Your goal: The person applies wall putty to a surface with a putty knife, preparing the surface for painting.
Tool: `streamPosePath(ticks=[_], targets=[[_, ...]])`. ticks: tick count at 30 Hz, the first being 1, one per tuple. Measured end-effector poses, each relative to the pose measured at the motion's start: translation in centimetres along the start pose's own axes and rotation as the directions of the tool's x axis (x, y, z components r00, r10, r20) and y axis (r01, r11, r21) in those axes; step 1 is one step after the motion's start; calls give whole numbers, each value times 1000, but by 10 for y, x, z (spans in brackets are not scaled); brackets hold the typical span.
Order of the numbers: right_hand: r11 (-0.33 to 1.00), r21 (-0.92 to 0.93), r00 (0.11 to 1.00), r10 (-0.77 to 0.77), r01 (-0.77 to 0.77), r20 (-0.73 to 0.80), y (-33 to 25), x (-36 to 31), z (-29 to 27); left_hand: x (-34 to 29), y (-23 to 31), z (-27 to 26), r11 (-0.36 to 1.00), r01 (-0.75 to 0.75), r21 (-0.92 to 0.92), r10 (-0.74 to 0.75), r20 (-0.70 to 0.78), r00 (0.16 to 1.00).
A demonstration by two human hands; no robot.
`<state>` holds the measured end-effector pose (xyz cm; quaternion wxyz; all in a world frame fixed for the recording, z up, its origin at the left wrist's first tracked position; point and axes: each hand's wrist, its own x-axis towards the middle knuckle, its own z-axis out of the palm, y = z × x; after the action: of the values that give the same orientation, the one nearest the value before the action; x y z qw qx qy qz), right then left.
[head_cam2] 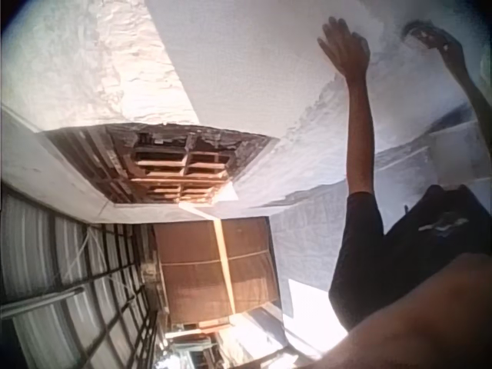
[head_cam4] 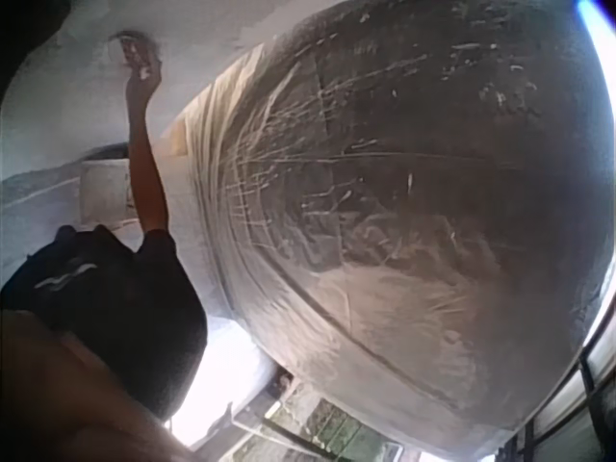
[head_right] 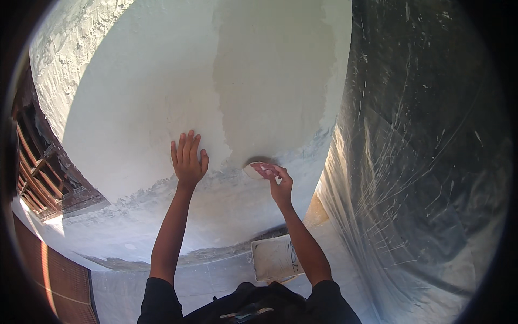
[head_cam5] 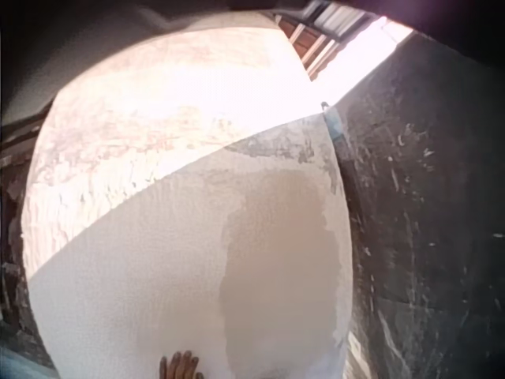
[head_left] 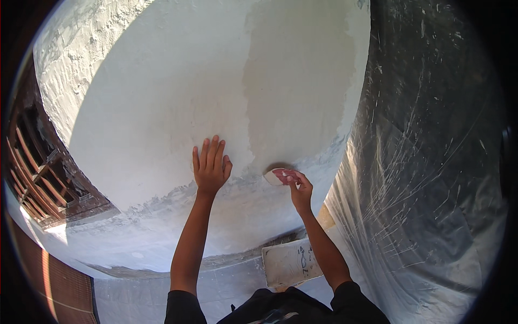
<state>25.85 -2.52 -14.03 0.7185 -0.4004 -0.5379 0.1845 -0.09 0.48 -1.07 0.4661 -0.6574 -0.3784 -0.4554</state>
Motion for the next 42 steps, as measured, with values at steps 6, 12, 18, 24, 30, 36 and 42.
streamPosePath(ticks=[6, 12, 18, 24, 30, 36, 42], targets=[[958, 269, 951, 172, -101, -256, -10, 21, -20, -1, 0, -1, 1000, -2, -2, 2, 0, 1000], [948, 311, 852, 109, 65, -512, -11, 33, -51, 0, 2, 1, 1000, 0, 5, 0, -6, 1000], [998, 56, 999, 22, -20, -36, 6, 5, -5, 1, 1, 1, 1000, 0, -1, 0, 2, 1000], [937, 351, 893, 159, -2, -421, 2, 34, -40, 1, 3, -1, 1000, -3, 11, 3, -10, 1000], [940, 337, 975, 125, -57, -185, -12, 15, -26, 0, 1, 0, 1000, 10, 4, -10, -9, 1000], [978, 124, 976, 180, -165, -121, 6, 11, -14, 0, 2, 1, 1000, 9, 3, -9, -19, 1000], [915, 403, 896, 191, -15, -401, -12, 17, -35, -1, 1, 0, 1000, 10, 14, -10, -14, 1000]])
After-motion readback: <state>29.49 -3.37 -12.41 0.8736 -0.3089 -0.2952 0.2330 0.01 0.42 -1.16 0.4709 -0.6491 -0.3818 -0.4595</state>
